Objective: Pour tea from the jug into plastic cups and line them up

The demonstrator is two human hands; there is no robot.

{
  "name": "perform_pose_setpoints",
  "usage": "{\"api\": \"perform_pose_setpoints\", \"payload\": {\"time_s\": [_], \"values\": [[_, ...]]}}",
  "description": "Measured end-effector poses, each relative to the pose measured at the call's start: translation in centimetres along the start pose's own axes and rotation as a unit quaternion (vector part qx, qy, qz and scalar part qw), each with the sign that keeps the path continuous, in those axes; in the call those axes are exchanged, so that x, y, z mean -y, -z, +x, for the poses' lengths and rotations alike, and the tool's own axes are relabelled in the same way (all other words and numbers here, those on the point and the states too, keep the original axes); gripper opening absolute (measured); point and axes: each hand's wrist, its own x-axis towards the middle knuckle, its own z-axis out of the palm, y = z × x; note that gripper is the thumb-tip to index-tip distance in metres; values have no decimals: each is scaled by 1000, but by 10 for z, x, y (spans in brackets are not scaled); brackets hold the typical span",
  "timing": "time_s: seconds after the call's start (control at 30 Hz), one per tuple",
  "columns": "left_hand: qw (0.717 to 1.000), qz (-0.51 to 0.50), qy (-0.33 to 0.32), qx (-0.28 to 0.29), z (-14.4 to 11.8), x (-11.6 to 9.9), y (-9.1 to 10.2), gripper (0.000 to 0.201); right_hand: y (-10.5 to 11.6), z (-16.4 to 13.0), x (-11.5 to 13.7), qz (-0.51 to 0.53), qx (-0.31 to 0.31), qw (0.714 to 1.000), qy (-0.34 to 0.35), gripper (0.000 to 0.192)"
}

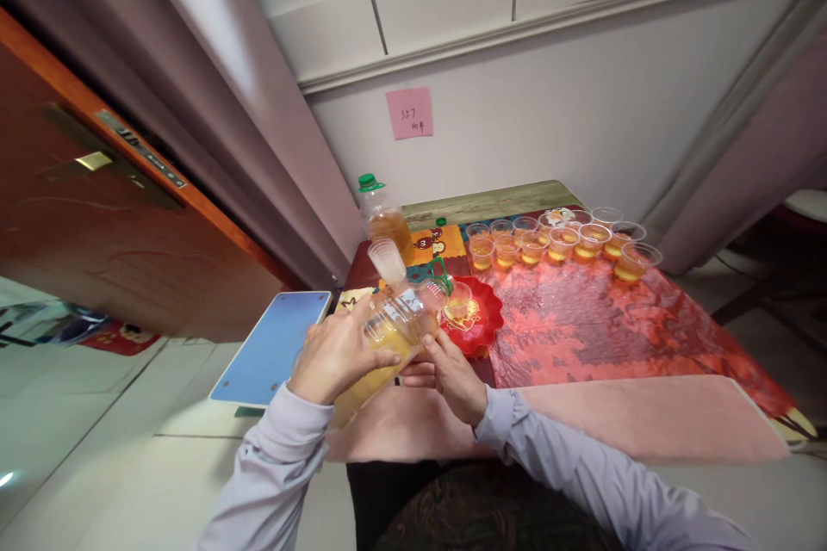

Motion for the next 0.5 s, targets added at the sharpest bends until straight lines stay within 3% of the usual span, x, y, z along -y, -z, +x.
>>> {"api": "perform_pose_setpoints", "payload": {"time_s": [0.5], "values": [[1000, 3, 2, 0, -2, 0, 1, 97, -1, -1, 1, 5, 1, 1000, 0, 59]]}}
